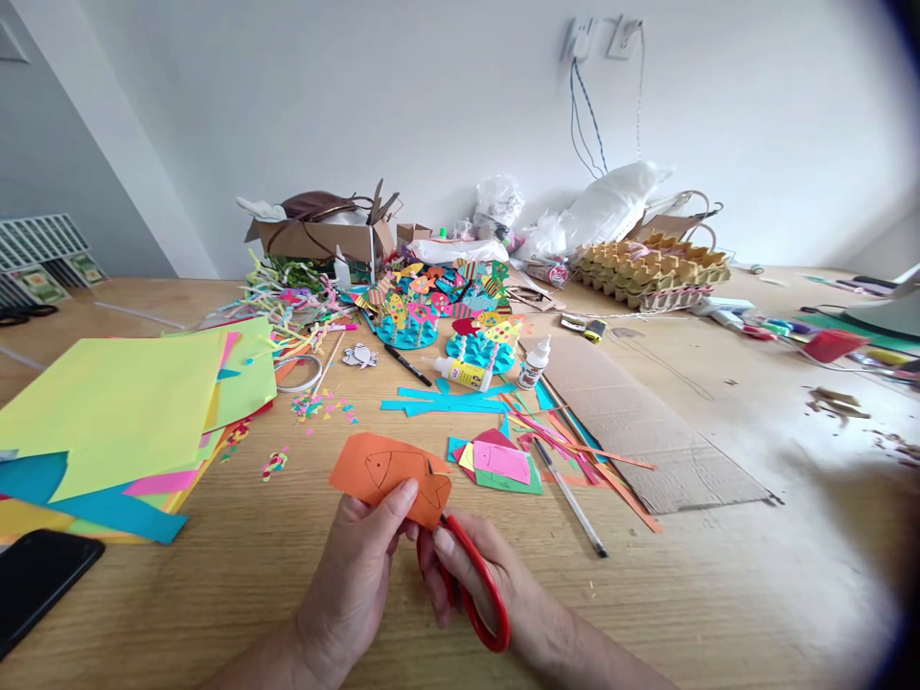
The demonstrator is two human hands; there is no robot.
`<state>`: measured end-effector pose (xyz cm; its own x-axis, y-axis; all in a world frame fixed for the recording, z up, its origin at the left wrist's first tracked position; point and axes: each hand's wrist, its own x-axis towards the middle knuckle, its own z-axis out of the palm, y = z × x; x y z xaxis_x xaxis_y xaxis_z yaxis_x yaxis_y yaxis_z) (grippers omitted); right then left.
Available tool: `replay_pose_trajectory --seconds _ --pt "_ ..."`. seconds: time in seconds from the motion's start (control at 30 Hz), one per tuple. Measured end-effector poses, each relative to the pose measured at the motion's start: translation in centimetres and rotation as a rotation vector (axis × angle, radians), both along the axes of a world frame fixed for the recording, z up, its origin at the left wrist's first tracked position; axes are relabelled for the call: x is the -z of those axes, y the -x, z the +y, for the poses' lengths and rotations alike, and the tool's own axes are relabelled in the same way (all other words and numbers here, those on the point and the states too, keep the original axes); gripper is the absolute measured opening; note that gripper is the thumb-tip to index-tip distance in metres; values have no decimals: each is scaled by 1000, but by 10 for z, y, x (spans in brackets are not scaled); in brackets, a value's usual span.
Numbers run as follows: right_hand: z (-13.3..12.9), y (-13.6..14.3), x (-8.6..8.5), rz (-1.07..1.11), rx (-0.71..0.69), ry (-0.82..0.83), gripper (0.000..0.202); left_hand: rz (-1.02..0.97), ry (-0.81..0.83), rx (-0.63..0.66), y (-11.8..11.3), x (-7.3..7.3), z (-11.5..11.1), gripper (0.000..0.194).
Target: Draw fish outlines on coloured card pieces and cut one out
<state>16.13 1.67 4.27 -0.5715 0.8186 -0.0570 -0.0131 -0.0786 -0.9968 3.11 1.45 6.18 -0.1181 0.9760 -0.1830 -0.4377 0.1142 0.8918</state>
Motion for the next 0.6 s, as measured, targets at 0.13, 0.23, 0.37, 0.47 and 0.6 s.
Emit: replay_pose_trajectory --seconds 0.13,0.23,0.37,0.47,0.6 --pt "-1 0 1 0 9 -19 52 -28 -57 7 -2 0 1 17" --pt "-2 0 1 22 3 -3 50 -48 -77 -14 -2 3 1 15" --pt "-2 0 3 40 -4 8 51 -58 -71 1 -2 4 -1 15" --pt "-1 1 4 41 -8 14 52 -66 -51 26 -3 2 -3 16" --pt "-1 1 4 47 -3 14 54 -69 -27 14 -4 -1 -6 17"
